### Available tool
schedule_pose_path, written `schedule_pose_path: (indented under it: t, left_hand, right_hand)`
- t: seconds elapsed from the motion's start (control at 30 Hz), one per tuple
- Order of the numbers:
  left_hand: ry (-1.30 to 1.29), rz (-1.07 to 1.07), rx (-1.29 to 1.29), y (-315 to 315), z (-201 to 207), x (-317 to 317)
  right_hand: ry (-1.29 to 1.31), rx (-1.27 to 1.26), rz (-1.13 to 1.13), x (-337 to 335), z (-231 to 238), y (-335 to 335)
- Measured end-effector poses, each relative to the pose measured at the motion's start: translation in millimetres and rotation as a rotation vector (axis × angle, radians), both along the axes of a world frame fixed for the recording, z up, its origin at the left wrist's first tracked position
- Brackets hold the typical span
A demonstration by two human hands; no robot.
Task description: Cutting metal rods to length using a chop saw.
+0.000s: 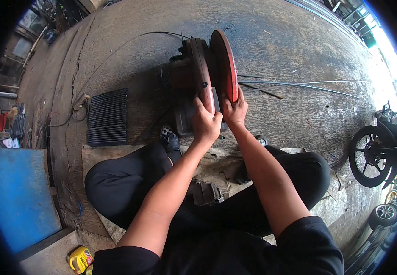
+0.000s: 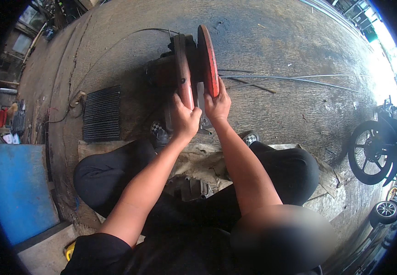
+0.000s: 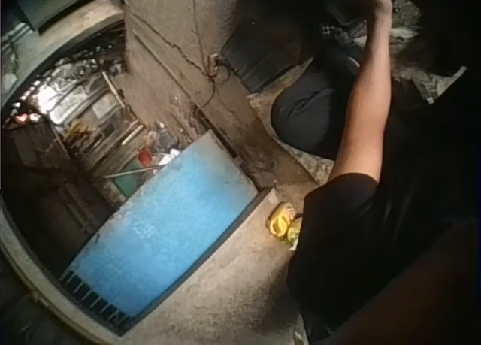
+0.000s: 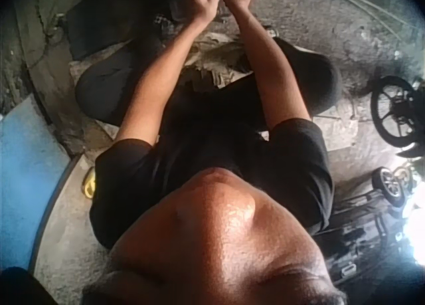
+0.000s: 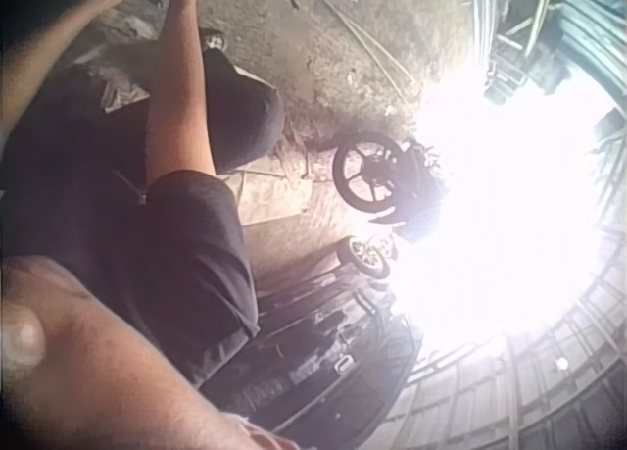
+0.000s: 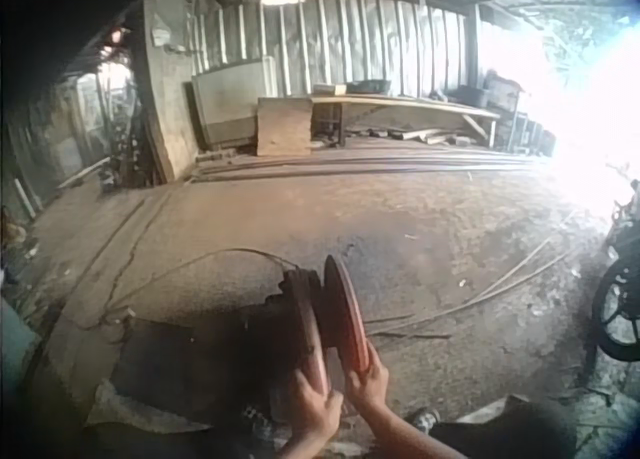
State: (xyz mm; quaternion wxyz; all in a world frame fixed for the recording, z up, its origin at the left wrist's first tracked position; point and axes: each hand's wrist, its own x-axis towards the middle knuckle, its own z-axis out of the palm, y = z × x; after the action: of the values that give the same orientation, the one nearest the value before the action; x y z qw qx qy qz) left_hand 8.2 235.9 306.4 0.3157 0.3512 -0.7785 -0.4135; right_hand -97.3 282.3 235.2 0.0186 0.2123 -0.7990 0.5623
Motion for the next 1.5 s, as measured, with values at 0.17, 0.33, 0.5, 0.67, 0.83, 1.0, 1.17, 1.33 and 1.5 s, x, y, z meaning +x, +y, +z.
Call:
schedule_pose_path:
  t: [0.17,0.33,0.5,0.67,0.83,1.0,1.17,1.33,1.5]
  left_hand:
    - [-0.004,0.005,-0.017,0.4,-3.4,1.0]
    - [-0.032,0.009,0.025,1.4,-8.5,2.2]
    - [0.007,0.017,-0.113,0.8,-14.8,2.7]
    - [-0.017,-0.009,-0.018,1.5,-15.3,4.0]
    - [0.001,-0.02,-0.053,2.3,-13.5,4.9]
    - [0.03,-0.029,-0.099,2.0,-14.8,5.1]
    - [0.002,-0.025,-0.044,1.9,-17.8,5.3]
    - [0.032,0.006,-0.059,2.5,-22.2,4.3]
    - [0.027,-0.021,-0.112,2.2,-22.5,5.9]
  right_hand:
    - [-0.001,0.035,0.005,0.4,-2.8,0.7]
    - [0.0,0.039,0.009,1.5,-4.8,2.0]
    - [0.009,0.027,0.004,3.1,-6.8,1.9]
    - [0.008,0.004,0.016,3.8,-9.8,2.6]
    - [0.001,0.008,0.015,4.2,-11.6,2.9]
    - [-0.01,0.023,0.011,5.2,-12.3,4.3]
    - [-0.01,0.02,0.009,5.4,-13.9,4.0]
    - [0.029,0.008,0.001,5.7,-17.4,3.6]
    - [0.014,0.036,0.005,6.1,-17.2,4.6]
